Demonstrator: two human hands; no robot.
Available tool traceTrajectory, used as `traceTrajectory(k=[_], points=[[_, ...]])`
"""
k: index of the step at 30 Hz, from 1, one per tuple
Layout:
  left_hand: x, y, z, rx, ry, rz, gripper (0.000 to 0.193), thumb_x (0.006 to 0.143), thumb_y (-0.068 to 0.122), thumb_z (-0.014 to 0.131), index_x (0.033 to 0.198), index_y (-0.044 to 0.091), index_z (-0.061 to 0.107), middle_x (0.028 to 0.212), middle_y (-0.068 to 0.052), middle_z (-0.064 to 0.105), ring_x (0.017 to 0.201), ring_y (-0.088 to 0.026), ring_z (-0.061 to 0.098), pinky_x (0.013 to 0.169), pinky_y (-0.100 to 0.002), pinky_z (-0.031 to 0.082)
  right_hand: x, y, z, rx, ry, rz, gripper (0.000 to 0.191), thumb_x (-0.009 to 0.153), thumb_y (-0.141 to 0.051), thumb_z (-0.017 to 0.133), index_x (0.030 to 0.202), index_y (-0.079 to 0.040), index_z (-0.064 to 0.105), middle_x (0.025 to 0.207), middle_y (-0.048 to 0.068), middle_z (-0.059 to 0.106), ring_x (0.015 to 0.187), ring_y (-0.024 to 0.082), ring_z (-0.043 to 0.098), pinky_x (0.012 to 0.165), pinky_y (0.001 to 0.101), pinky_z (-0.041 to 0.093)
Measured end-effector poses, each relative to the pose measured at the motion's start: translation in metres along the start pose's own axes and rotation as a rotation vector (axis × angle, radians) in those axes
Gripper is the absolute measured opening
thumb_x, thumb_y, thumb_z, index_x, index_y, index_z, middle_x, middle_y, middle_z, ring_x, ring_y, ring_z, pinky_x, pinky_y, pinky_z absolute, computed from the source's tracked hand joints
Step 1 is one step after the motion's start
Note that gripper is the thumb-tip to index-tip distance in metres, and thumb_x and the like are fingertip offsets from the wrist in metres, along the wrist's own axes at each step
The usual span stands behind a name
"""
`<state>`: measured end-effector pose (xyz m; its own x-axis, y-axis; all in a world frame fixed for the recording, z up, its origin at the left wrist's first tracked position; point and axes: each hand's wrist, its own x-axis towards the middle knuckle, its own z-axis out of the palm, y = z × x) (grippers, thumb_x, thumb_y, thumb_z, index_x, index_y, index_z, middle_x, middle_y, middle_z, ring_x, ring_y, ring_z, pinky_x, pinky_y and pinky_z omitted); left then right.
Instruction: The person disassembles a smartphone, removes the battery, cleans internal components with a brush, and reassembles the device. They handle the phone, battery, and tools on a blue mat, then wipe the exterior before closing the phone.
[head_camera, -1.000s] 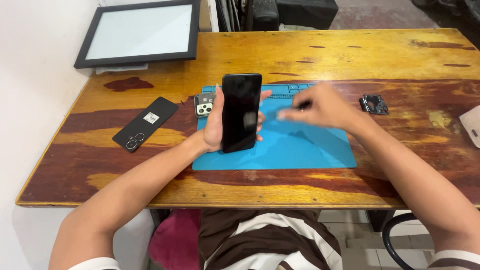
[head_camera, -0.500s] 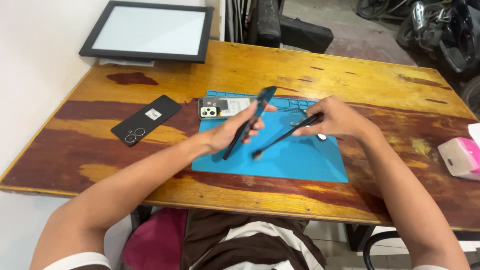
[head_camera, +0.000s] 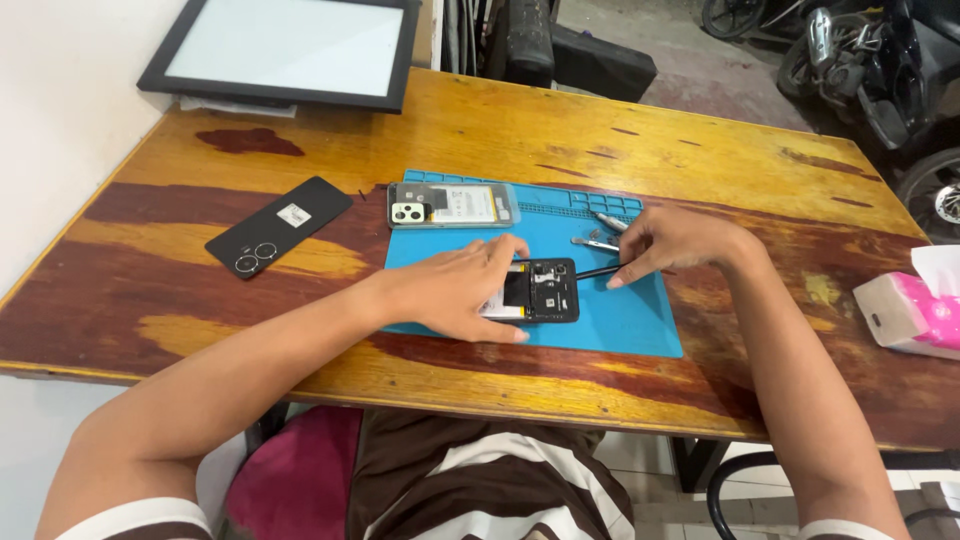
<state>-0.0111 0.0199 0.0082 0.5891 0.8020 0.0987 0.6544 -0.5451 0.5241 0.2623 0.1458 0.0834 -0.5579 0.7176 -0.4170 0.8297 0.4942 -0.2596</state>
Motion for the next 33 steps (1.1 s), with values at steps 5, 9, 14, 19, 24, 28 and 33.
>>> traceTrajectory(k=[5, 9, 14, 19, 24, 28, 33], points=[[0.001, -0.002, 0.008, 0.144, 0.096, 0.156, 0.092, 0.082, 0.061, 0.077, 0.135, -0.005, 0.041, 0.124, -0.026, 0.057, 0.109, -0.04, 0.057, 0.094, -0.049, 0.048, -0.002, -0.005, 0.002, -0.073, 0.011, 0.089, 0.046, 0.074, -0.052, 0.086, 0.079, -0.006, 0.082, 0.065, 0.004, 0.07, 0.064, 0.018, 0.066, 0.058, 0.0338, 0.05], [0.0, -0.003, 0.009, 0.13, 0.126, 0.172, 0.099, 0.081, 0.058, 0.077, 0.143, -0.007, 0.035, 0.122, -0.027, 0.055, 0.109, -0.041, 0.055, 0.094, -0.049, 0.047, -0.005, -0.008, -0.001, -0.019, 0.052, 0.087, 0.042, 0.079, -0.048, 0.08, 0.082, -0.006, 0.081, 0.062, 0.006, 0.067, 0.059, 0.022, 0.064, 0.056, 0.0365, 0.049], [-0.001, -0.002, 0.008, 0.153, 0.117, 0.186, 0.098, 0.084, 0.057, 0.076, 0.145, -0.006, 0.035, 0.124, -0.027, 0.055, 0.107, -0.041, 0.055, 0.093, -0.05, 0.047, -0.001, -0.013, 0.001, 0.128, 0.29, -0.246, 0.029, 0.073, -0.035, 0.085, 0.084, -0.009, 0.081, 0.065, -0.001, 0.071, 0.06, 0.013, 0.063, 0.057, 0.0307, 0.05], [-0.002, -0.007, 0.007, 0.126, 0.099, 0.224, 0.093, 0.084, 0.055, 0.076, 0.143, -0.007, 0.038, 0.125, -0.026, 0.054, 0.111, -0.042, 0.054, 0.096, -0.05, 0.045, 0.009, -0.02, 0.013, 0.153, -0.016, -0.2, 0.026, 0.069, -0.028, 0.092, 0.083, -0.007, 0.083, 0.065, 0.002, 0.068, 0.061, 0.013, 0.058, 0.057, 0.0324, 0.045], [-0.003, -0.008, 0.006, 0.125, 0.112, 0.287, 0.086, 0.085, 0.053, 0.076, 0.14, -0.005, 0.044, 0.121, -0.023, 0.054, 0.114, -0.042, 0.052, 0.098, -0.05, 0.045, 0.007, -0.023, 0.016, 0.189, -0.065, -0.248, 0.021, 0.074, -0.025, 0.088, 0.081, -0.007, 0.081, 0.066, -0.001, 0.069, 0.061, 0.01, 0.06, 0.057, 0.0291, 0.047], [0.0, -0.009, 0.003, 0.153, 0.127, 0.277, 0.084, 0.085, 0.052, 0.076, 0.139, -0.004, 0.045, 0.118, -0.023, 0.052, 0.108, -0.043, 0.05, 0.095, -0.05, 0.044, 0.01, -0.027, 0.017, 0.174, -0.065, -0.286, 0.02, 0.072, -0.019, 0.088, 0.079, -0.003, 0.079, 0.064, 0.001, 0.067, 0.057, 0.012, 0.058, 0.051, 0.0311, 0.045], [-0.003, -0.008, 0.009, 0.134, 0.145, 0.266, 0.079, 0.086, 0.05, 0.074, 0.139, -0.002, 0.047, 0.118, -0.02, 0.054, 0.108, -0.039, 0.05, 0.094, -0.047, 0.044, 0.01, -0.026, 0.019, 0.219, -0.087, -0.348, 0.019, 0.069, -0.017, 0.088, 0.081, -0.003, 0.08, 0.066, 0.002, 0.073, 0.059, 0.01, 0.064, 0.053, 0.0285, 0.05]])
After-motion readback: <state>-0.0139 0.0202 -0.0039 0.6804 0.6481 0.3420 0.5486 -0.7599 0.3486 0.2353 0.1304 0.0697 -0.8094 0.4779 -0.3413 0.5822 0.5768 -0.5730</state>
